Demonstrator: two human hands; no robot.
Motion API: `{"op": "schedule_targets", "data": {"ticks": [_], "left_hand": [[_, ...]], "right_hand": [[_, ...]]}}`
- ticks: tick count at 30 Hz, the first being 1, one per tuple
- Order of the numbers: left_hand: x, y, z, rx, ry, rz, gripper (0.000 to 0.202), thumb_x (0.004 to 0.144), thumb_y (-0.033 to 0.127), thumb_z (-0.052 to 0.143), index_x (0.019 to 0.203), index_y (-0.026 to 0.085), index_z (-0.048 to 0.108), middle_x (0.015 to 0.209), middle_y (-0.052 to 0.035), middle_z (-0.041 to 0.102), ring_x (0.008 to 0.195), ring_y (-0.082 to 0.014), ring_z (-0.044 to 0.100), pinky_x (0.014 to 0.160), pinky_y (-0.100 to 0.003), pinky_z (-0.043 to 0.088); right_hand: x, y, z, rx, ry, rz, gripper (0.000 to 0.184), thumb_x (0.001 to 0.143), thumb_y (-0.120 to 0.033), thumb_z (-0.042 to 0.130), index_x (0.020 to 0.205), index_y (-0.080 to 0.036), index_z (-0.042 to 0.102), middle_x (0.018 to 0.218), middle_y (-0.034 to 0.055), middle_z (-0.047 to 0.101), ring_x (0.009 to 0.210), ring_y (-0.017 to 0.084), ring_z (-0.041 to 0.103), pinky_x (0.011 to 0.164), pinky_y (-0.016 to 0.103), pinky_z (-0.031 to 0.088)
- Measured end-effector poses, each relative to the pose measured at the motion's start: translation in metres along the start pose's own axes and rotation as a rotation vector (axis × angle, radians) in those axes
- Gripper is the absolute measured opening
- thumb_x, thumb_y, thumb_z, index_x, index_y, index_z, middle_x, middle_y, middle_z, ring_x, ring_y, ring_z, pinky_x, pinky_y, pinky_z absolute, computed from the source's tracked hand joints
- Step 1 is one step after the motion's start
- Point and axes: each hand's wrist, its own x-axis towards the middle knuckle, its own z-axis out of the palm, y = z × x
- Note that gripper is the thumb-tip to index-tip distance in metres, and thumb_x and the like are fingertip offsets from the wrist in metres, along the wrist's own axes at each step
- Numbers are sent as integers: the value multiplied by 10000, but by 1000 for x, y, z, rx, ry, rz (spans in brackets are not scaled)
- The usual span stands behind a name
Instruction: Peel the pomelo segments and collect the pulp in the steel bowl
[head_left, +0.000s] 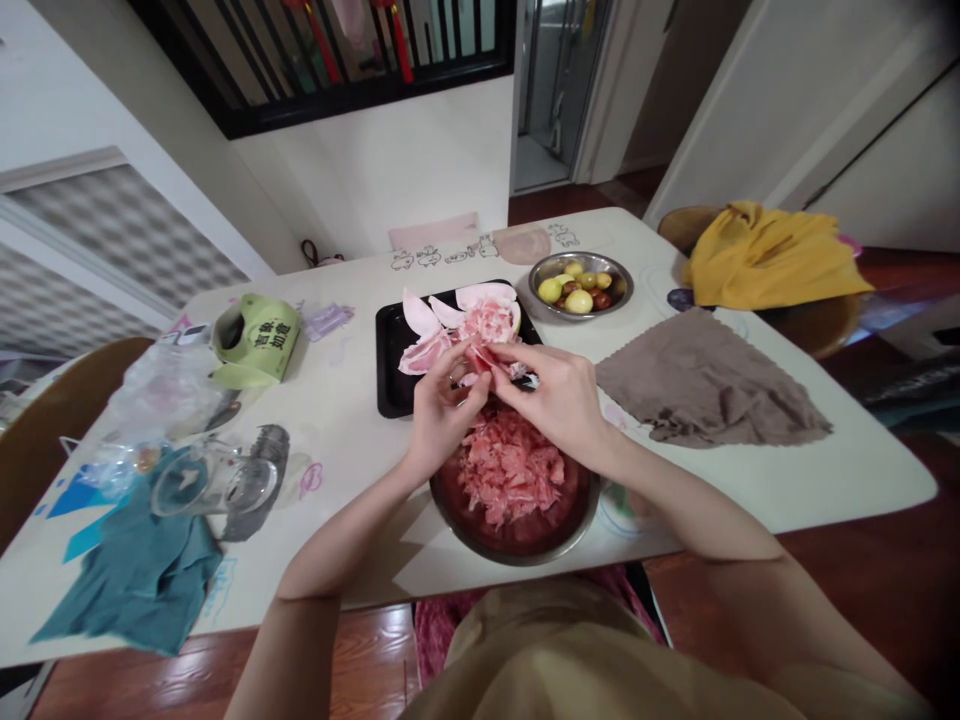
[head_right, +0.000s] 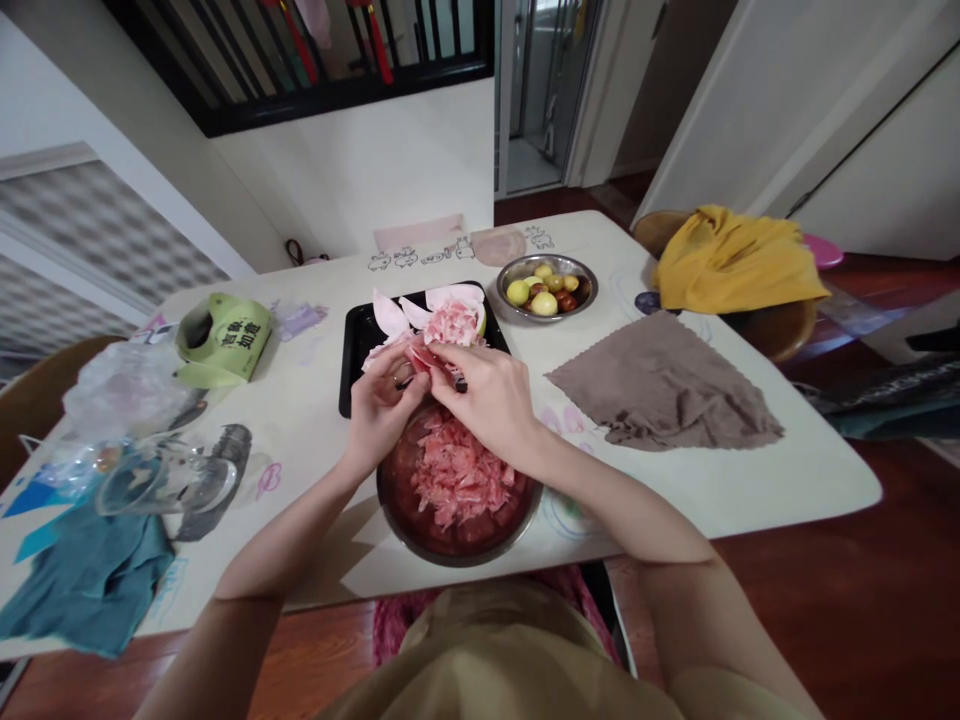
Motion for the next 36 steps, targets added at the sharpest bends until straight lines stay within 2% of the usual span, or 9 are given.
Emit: {"op": "schedule_targets", "data": {"ticks": [4, 6, 9, 16, 19, 24, 30, 33, 36], "left_hand": [[3, 4, -7, 61, -90, -56, 709, 831, 282, 807, 1463, 264, 485, 1273, -118, 689, 1155, -237, 701, 930, -354, 638], [4, 6, -10, 122, -111, -42, 774, 803, 248, 826, 1482, 263, 455, 1283, -123, 687, 1201, -257, 684, 959, -373, 633], [1, 8, -11, 211, -127, 9, 762, 848, 208, 780, 1513, 265, 413, 1257, -113, 711, 1189, -254, 700, 1024, -414, 608], [-14, 17, 2, 269, -207, 0, 760, 916, 129, 684, 1562, 280, 314, 1221, -100, 751, 1237, -288, 692, 1140, -506, 514], [-16, 14, 5, 164, -219, -37, 756, 906, 153, 711, 1538, 310, 328, 1315, -117, 702, 1171, -281, 723, 1102, -493, 546], [-15, 8, 6, 39, -279, -78, 728, 878, 272, 776, 1476, 326, 363, 1411, -135, 599, 968, -200, 757, 961, -385, 622], [-29, 6, -6, 278, -433, 21, 523, 831, 303, 824, 1296, 215, 602, 1285, -134, 659, 1134, -244, 689, 1014, -380, 568], [-38, 3, -15, 341, -443, 32, 397, 877, 271, 777, 1252, 218, 659, 1196, -105, 711, 1123, -230, 682, 1002, -380, 558], [-44, 0, -20, 348, -405, 20, 406, 878, 251, 775, 1267, 214, 665, 1193, -101, 729, 1109, -214, 694, 1020, -377, 551]], "right_hand": [[3, 4, 0, 49, -62, -57, 474, 910, -137, 610, 1374, -236, 616, 1300, 77, 726, 1134, 246, 724, 973, 399, 607], [4, 5, -1, 76, -113, -99, 555, 912, -104, 577, 1442, -265, 553, 1315, 75, 702, 1173, 240, 694, 1007, 409, 594], [2, 8, -5, 115, -160, -156, 561, 921, -84, 546, 1440, -298, 558, 1246, 72, 684, 1142, 228, 685, 983, 400, 602], [-25, 22, -18, 178, -236, -200, 549, 958, -97, 547, 1463, -312, 534, 1341, 95, 602, 1144, 199, 675, 984, 380, 612], [-39, 26, -21, 187, -222, -221, 506, 973, -100, 533, 1427, -319, 573, 1328, 99, 604, 1092, 185, 687, 954, 376, 623], [-56, 23, -26, 158, -164, -178, 389, 976, -148, 576, 1331, -290, 648, 1202, 94, 653, 1067, 198, 691, 919, 368, 630], [-81, 11, -21, 31, 8, -108, 308, 939, -143, 656, 1237, -221, 668, 1083, 90, 706, 1000, 193, 713, 900, 325, 622], [-93, 7, -15, -38, 71, -104, 278, 908, -129, 701, 1179, -187, 676, 1041, 92, 730, 940, 191, 718, 856, 313, 620], [-98, 5, -13, -159, 44, -193, 332, 880, -118, 731, 1206, -147, 672, 1041, 111, 752, 928, 217, 708, 821, 338, 614]]}}
